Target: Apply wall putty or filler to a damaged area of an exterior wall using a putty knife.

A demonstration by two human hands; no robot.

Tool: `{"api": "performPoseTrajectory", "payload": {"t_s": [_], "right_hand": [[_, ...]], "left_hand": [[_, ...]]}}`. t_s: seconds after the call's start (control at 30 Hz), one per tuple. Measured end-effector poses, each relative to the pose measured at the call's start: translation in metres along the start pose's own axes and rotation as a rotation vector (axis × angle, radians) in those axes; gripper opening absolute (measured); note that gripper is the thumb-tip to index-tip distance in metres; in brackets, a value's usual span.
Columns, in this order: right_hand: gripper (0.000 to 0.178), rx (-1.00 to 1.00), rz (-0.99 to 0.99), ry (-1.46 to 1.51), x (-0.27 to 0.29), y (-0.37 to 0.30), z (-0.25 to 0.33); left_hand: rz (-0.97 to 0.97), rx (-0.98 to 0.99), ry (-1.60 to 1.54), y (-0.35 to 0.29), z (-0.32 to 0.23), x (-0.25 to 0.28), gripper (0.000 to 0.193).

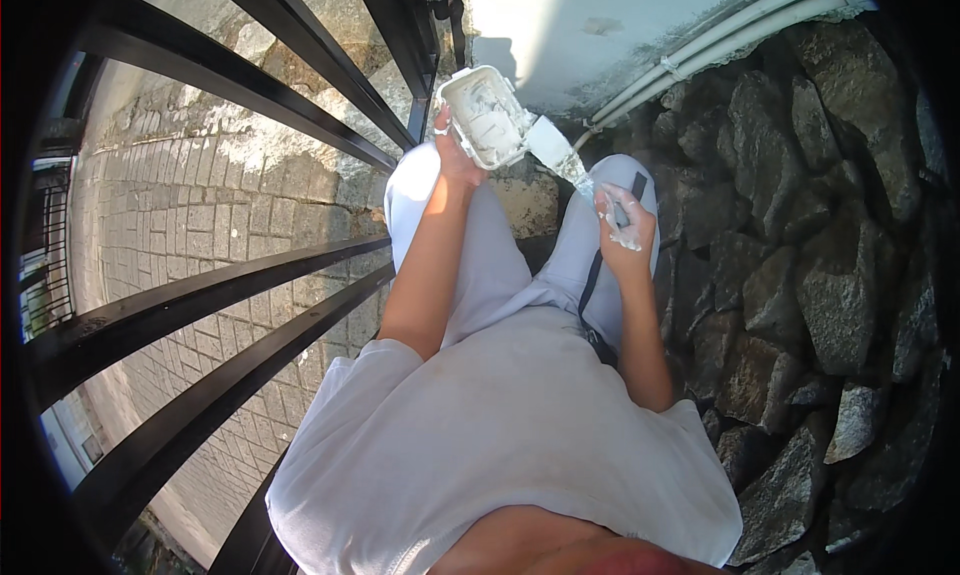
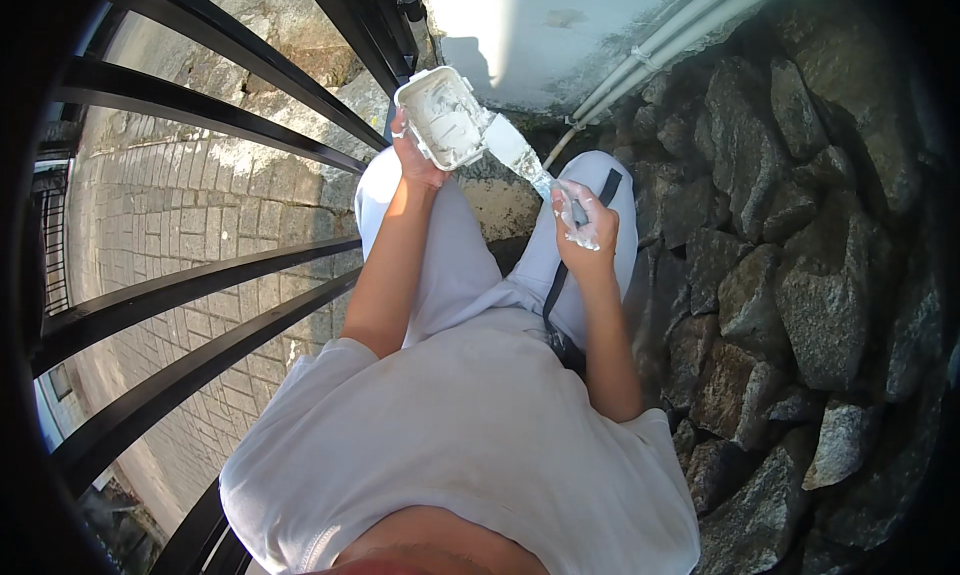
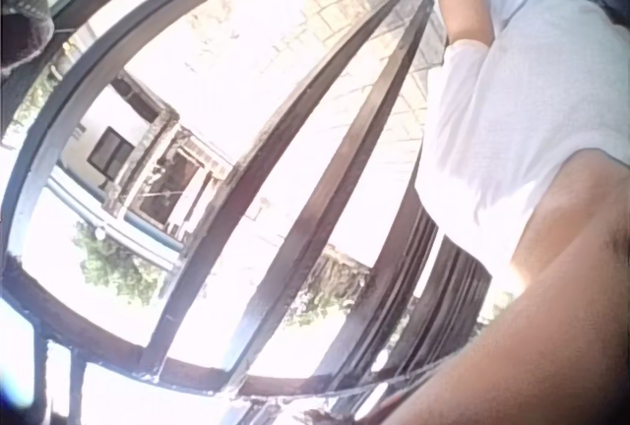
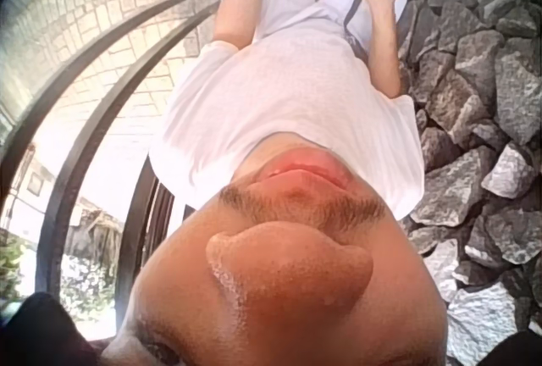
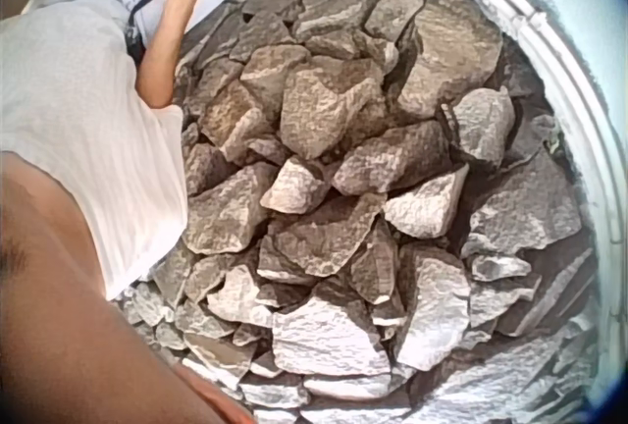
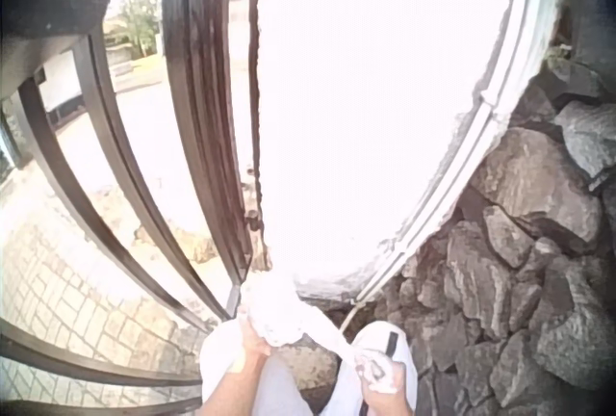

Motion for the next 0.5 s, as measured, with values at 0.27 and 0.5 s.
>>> {"api": "performPoseTrajectory", "payload": {"t_s": [0.27,0.5], "right_hand": [[0.019,0.077,-0.091,-0.088,0.021,-0.001,0.036],[0.022,-0.396,-0.041,0.263,0.002,0.011,0.003]], "left_hand": [[-0.055,0.016,-0.061,0.004,0.000,-0.004,0.083],[0.034,0.076,-0.088,0.003,0.001,0.000,0.086]]}}
Point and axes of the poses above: each hand's wrist, its own y-axis towards the middle knuckle, its own x-axis out of the back of the hand, z = x × y, the point moved 1 cm from there along y, towards the middle knuckle, and after that the axes turned 13 degrees about -x, right-handed, at the moved point
